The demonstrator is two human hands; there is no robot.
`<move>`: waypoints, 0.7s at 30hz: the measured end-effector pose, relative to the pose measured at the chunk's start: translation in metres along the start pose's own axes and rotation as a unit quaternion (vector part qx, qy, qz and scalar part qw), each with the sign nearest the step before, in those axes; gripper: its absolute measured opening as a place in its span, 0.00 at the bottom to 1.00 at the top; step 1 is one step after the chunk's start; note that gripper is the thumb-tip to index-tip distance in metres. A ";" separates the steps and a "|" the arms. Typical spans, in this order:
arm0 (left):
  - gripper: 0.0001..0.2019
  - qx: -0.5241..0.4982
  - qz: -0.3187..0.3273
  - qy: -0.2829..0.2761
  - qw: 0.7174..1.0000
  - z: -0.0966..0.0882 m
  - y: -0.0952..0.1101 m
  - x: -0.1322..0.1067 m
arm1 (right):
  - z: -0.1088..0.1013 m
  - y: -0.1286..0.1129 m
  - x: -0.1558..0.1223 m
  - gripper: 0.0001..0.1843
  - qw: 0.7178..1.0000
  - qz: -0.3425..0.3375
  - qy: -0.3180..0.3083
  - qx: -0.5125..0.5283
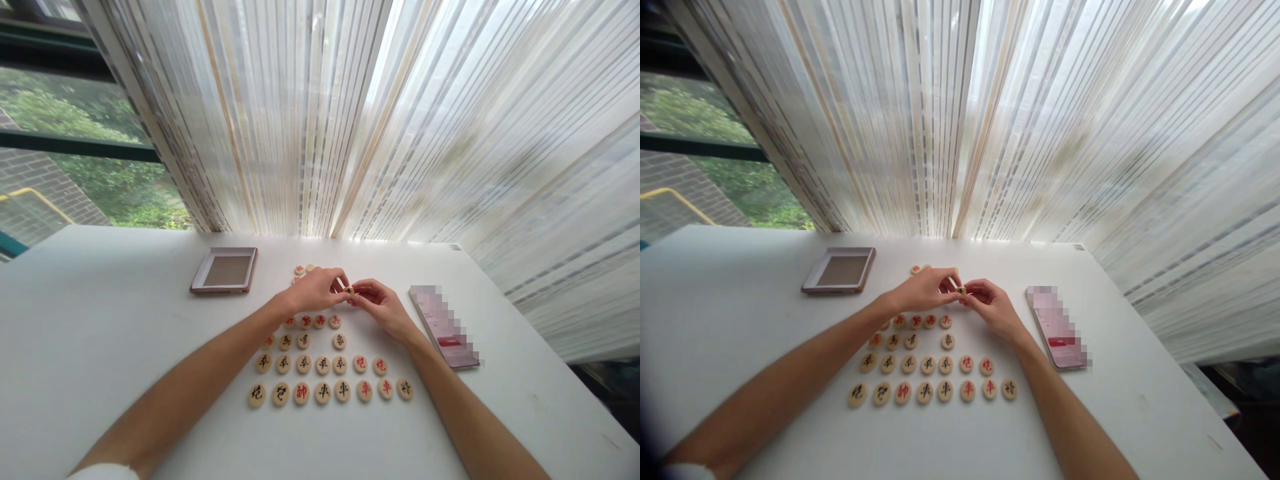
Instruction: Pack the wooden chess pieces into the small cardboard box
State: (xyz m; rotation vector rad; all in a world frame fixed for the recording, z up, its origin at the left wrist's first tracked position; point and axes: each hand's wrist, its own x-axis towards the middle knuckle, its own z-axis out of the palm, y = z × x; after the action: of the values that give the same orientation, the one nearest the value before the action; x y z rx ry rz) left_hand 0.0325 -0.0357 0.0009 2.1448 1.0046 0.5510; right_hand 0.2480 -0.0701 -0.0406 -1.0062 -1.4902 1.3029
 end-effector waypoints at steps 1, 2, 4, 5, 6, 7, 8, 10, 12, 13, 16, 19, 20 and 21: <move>0.10 -0.002 -0.005 0.004 1.000 0.001 0.000 0.000 | 0.000 0.000 0.000 0.18 1.000 0.000 0.000 0.001; 0.10 -0.003 -0.009 0.009 1.000 0.002 -0.001 0.001 | 0.000 0.000 -0.001 0.18 1.000 0.000 -0.001 0.001; 0.11 -0.001 -0.012 0.022 1.000 0.005 -0.001 0.002 | 0.000 0.001 -0.001 0.18 1.000 -0.002 0.000 0.001; 0.12 0.001 -0.012 0.029 1.000 0.007 -0.001 0.002 | 0.000 0.001 -0.002 0.18 1.000 -0.003 0.001 0.001; 0.12 0.004 -0.011 0.036 0.999 0.008 0.000 0.002 | 0.001 0.001 -0.002 0.18 1.000 -0.005 0.002 0.001; 0.13 0.007 -0.009 0.042 0.999 0.009 0.000 0.002 | 0.001 0.000 -0.002 0.19 1.000 -0.007 0.002 0.001; 0.12 0.009 -0.006 0.046 0.999 0.010 0.001 0.002 | 0.002 0.000 -0.003 0.19 1.000 -0.009 0.002 0.001; 0.12 0.012 0.001 0.048 0.999 0.010 0.003 0.001 | 0.002 -0.002 -0.004 0.19 1.000 -0.012 0.002 0.000; 0.12 0.013 0.009 0.039 0.999 0.010 0.005 0.001 | 0.003 -0.003 -0.005 0.18 1.000 -0.012 0.000 -0.001; 0.12 0.013 0.013 0.032 0.999 0.009 0.006 0.000 | 0.003 -0.004 -0.006 0.17 1.000 -0.012 -0.001 -0.002; 0.12 0.013 0.027 0.010 0.999 0.008 0.009 -0.001 | 0.003 -0.005 -0.007 0.17 1.000 -0.011 0.001 -0.008; 0.11 0.011 0.039 -0.009 0.999 0.006 0.011 -0.002 | 0.004 -0.006 -0.008 0.16 1.000 -0.010 0.009 -0.018; 0.10 0.010 0.043 -0.016 0.999 0.005 0.012 -0.002 | 0.004 -0.006 -0.008 0.16 1.000 -0.010 0.012 -0.021; 0.10 0.007 0.047 -0.025 0.999 0.003 0.012 -0.003 | 0.005 -0.008 -0.009 0.16 1.000 -0.010 0.015 -0.024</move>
State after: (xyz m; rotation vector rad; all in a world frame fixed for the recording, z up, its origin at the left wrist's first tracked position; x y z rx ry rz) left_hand 0.0385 -0.0450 0.0077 2.2168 0.8868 0.5322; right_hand 0.2456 -0.0805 -0.0341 -1.0350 -1.5121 1.2384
